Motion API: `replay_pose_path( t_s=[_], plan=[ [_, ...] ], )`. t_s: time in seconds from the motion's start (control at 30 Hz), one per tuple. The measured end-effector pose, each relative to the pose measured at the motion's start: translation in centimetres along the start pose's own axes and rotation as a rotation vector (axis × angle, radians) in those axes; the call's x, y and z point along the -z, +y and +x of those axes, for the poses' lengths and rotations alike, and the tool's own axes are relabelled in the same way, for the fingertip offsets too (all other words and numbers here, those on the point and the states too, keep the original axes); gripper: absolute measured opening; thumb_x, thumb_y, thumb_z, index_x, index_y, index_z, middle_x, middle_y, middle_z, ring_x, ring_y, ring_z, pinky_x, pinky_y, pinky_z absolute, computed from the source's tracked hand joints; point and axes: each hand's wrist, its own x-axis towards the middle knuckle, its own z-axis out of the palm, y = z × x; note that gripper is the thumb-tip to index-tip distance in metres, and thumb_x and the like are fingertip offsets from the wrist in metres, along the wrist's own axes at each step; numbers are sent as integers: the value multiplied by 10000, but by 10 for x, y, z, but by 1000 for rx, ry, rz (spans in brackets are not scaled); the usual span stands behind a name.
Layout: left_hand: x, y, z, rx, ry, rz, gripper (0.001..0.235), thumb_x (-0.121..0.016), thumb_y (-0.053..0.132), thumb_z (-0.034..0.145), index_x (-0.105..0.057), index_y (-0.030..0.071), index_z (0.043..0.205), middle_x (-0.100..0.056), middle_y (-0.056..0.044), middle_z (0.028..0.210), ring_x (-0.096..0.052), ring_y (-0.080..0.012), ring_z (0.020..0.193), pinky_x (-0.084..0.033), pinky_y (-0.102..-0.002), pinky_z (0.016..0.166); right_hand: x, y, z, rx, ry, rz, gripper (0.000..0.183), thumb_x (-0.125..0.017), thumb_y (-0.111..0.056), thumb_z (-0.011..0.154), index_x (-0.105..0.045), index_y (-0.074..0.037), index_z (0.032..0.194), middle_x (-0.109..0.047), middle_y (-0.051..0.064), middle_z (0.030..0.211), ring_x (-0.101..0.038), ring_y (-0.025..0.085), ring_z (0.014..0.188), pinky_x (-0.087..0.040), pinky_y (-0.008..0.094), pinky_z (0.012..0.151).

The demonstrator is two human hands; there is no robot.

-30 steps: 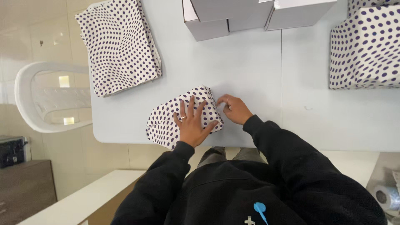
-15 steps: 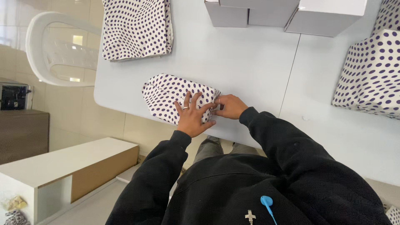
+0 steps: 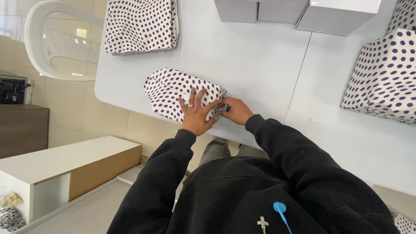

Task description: The person wraps several white cardboard boxes in polka-dot patterned paper by hand on a table.

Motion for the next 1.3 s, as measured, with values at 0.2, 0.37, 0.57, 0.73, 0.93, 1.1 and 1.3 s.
replay_pose_path(
  t_s=[0.2, 0.37, 0.57, 0.73, 0.93, 1.1, 1.3],
  plan=[
    [0, 1, 0, 14, -22, 42, 744, -718, 601, 911, -423, 565, 1593, -123, -56, 1787, 56, -434, 1674, -62, -897, 1185, -12, -5, 12, -25, -2, 54, 303, -859, -355, 941, -791, -86, 1062, -729, 107, 1058, -719, 271, 869, -601, 416, 755],
    [1, 1, 1, 34, -65, 39, 759, -725, 527, 919, -397, 586, 1601, -89, -46, 1793, 93, -429, 1673, -26, -889, 1194, -12, 8, 9, -45, -10, 148, 280, -864, -313, 936, -790, -65, 1041, -729, 113, 1000, -711, 271, 843, -592, 418, 741],
    [5, 2, 1, 27, -80, 34, 769, -723, 468, 913, -399, 572, 1603, -73, -47, 1796, 118, -427, 1670, -17, -887, 1196, -6, 12, 6, -33, -21, 169, 249, -881, -274, 933, -788, -69, 1040, -741, 124, 976, -727, 276, 911, -585, 421, 789],
    [2, 8, -1, 25, -40, 23, 855, -712, 374, 789, -439, 554, 1579, -109, -46, 1790, 81, -421, 1676, -47, -895, 1197, -1, 2, 1, -35, -49, 169, 260, -893, -274, 919, -791, -108, 1091, -762, 101, 1019, -735, 252, 970, -596, 420, 857],
    [-14, 22, 0, 80, 74, 117, 745, -760, 267, 844, -525, 436, 1530, -157, -119, 1789, 4, -464, 1674, -140, -900, 1169, -4, -18, 0, -182, -56, 35, 642, -943, -522, 821, -660, -95, 1208, -746, 137, 1173, -754, 324, 1003, -626, 482, 852],
    [-19, 21, -2, 72, 141, 116, 682, -762, 236, 898, -530, 427, 1509, -194, -125, 1783, -41, -468, 1675, -159, -896, 1171, -17, -29, -5, -240, 114, -24, 742, -963, -567, 783, -506, -137, 1178, -521, 124, 1248, -660, 443, 1242, -591, 554, 1047],
    [-19, 23, -3, 77, 163, 111, 648, -793, 231, 911, -542, 401, 1484, -195, -121, 1786, -51, -466, 1674, -172, -893, 1177, -31, -49, -1, -334, 56, -63, 688, -881, -515, 848, -535, -51, 1220, -714, 281, 1171, -731, 496, 1152, -638, 574, 954]
  ],
)
